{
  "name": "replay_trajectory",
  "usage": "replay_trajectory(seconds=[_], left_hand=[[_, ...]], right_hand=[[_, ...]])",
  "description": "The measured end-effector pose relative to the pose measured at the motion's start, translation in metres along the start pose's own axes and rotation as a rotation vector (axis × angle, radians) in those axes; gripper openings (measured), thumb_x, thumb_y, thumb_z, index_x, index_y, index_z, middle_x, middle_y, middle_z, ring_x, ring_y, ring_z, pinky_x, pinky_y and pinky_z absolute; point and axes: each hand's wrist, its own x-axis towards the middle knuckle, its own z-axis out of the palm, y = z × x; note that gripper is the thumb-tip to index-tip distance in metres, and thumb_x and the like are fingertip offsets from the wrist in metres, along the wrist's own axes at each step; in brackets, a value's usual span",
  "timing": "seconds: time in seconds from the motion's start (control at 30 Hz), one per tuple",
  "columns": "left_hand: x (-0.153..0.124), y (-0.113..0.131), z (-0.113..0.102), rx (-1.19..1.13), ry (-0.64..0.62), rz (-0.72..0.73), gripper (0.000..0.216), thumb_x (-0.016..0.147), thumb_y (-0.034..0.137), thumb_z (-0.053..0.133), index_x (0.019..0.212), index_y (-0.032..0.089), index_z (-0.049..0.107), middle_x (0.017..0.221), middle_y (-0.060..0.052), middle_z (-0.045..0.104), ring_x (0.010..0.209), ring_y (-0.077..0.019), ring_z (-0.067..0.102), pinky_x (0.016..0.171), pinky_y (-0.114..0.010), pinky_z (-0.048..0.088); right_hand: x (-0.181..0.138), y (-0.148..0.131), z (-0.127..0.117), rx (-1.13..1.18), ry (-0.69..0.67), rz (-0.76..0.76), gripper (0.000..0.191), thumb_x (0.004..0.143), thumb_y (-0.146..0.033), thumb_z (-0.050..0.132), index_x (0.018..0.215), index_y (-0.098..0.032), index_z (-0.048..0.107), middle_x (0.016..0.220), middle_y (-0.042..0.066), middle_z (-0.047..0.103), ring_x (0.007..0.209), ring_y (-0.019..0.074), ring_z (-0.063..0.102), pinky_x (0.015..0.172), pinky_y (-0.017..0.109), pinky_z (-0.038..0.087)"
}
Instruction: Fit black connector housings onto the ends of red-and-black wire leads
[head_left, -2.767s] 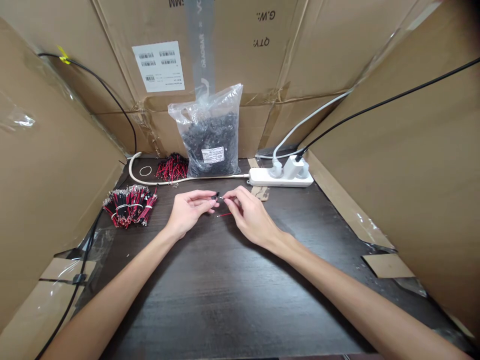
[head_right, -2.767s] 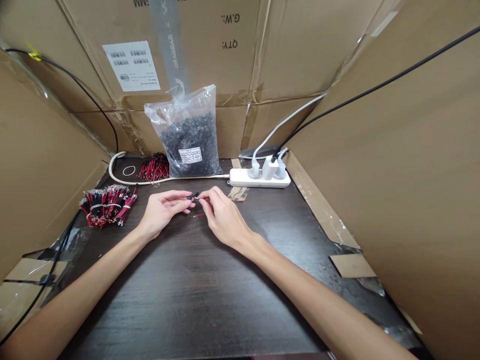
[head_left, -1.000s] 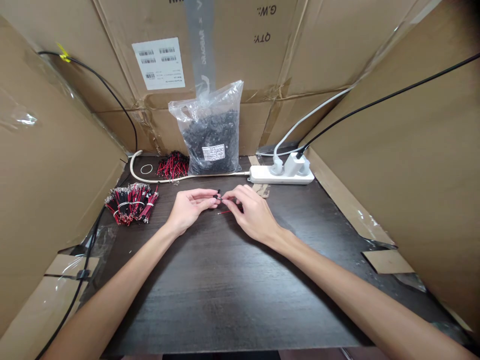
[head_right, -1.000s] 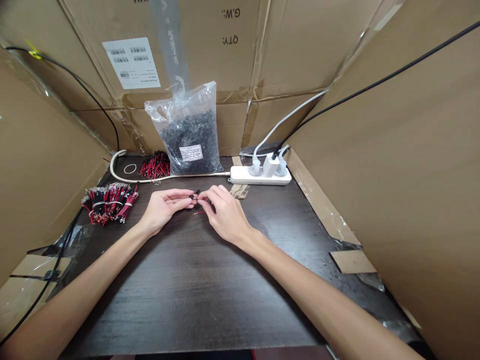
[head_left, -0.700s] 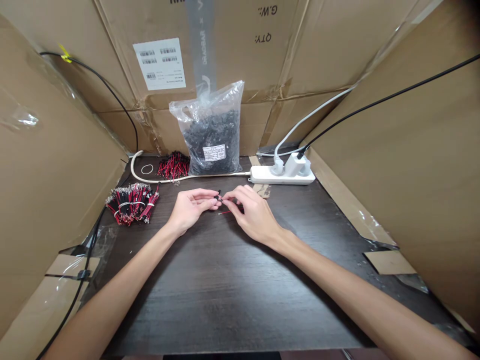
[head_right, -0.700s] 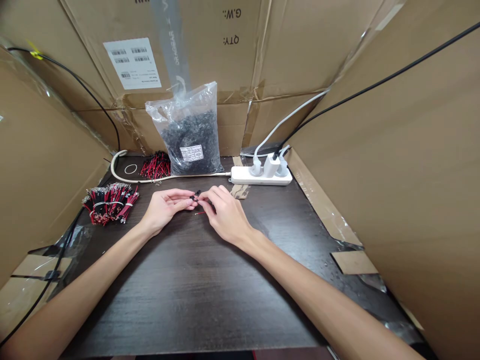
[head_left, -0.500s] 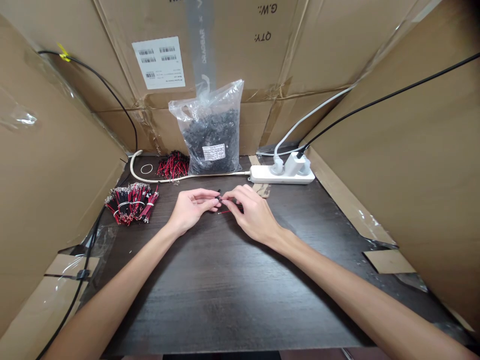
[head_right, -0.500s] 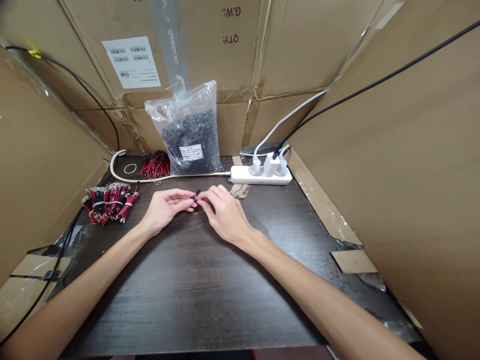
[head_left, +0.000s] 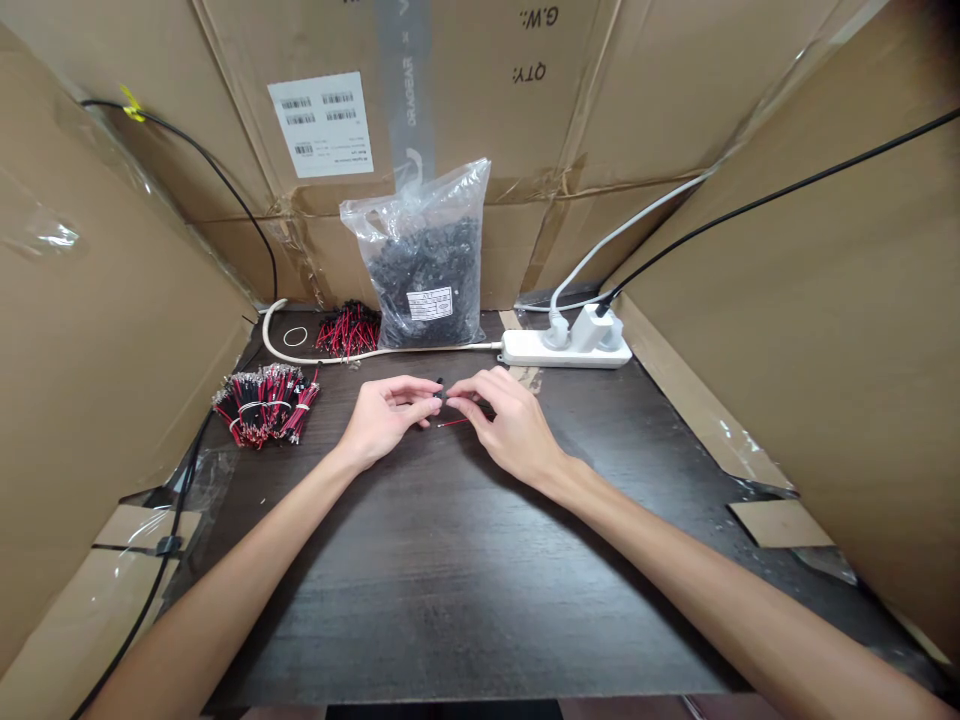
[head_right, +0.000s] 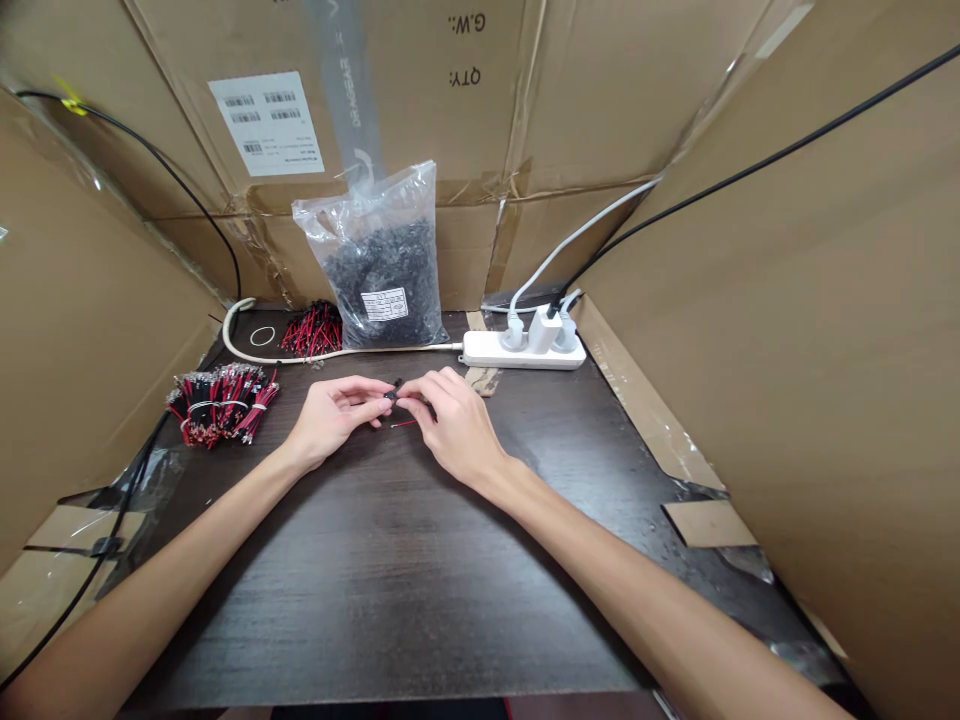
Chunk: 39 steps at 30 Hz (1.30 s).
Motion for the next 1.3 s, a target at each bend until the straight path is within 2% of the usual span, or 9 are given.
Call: replay_trajectory(seconds=[0.23, 0.5, 1.0, 1.17, 1.3], left_hand=[[-0.0004, -0.0031, -0.0014, 0.077, 0.004, 0.012, 0.034, 0.062, 0.032, 0.086, 0.089, 0.014, 0.078, 0.080, -0.008, 0.076, 0.062, -0.0147, 0.065, 0.062, -0.029, 0.056], [-0.0050, -0.0006, 0.0025, 0.181, 0.004, 0.075, 0.019, 0.065, 0.027, 0.082, 0.082, 0.018, 0.080, 0.084, -0.007, 0.077, 0.077, -0.0208, 0.071, 0.081, -0.035, 0.059], [-0.0048, 0.0015, 0.0020, 0.249, 0.004, 0.074, 0.020, 0.064, 0.026, 0.082, 0.082, 0.018, 0.081, 0.084, -0.008, 0.078, 0.078, -0.0227, 0.073, 0.079, -0.034, 0.059], [-0.0021, -0.0008, -0.0019, 0.177, -0.016, 0.004, 0.029, 0.061, 0.030, 0.085, 0.085, 0.015, 0.080, 0.083, -0.008, 0.078, 0.076, -0.0222, 0.073, 0.078, -0.034, 0.059], [0.0000, -0.0015, -0.0032, 0.096, -0.027, -0.021, 0.034, 0.056, 0.031, 0.087, 0.085, 0.015, 0.080, 0.082, -0.008, 0.078, 0.072, -0.0207, 0.072, 0.077, -0.035, 0.059]], right_hand=[[0.0021, -0.0027, -0.0017, -0.058, -0.010, -0.047, 0.019, 0.098, -0.020, 0.052, 0.085, -0.022, 0.066, 0.082, 0.006, 0.069, 0.076, 0.0225, 0.055, 0.071, 0.039, 0.046], [-0.0007, 0.0008, -0.0005, -0.089, -0.041, -0.065, 0.020, 0.095, -0.015, 0.052, 0.081, -0.021, 0.065, 0.078, 0.007, 0.067, 0.077, 0.0234, 0.053, 0.070, 0.039, 0.043], [-0.0017, 0.0021, 0.0037, -0.135, -0.056, -0.091, 0.021, 0.094, -0.009, 0.050, 0.079, -0.018, 0.061, 0.077, 0.006, 0.065, 0.076, 0.0213, 0.050, 0.070, 0.036, 0.039], [-0.0012, 0.0009, 0.0033, -0.105, -0.021, -0.078, 0.019, 0.096, -0.012, 0.052, 0.081, -0.018, 0.062, 0.079, 0.005, 0.067, 0.077, 0.0210, 0.050, 0.071, 0.036, 0.040], [0.0001, -0.0022, 0.0015, -0.121, -0.050, -0.075, 0.016, 0.097, -0.016, 0.052, 0.085, -0.018, 0.061, 0.085, 0.006, 0.068, 0.081, 0.0218, 0.051, 0.074, 0.037, 0.040]])
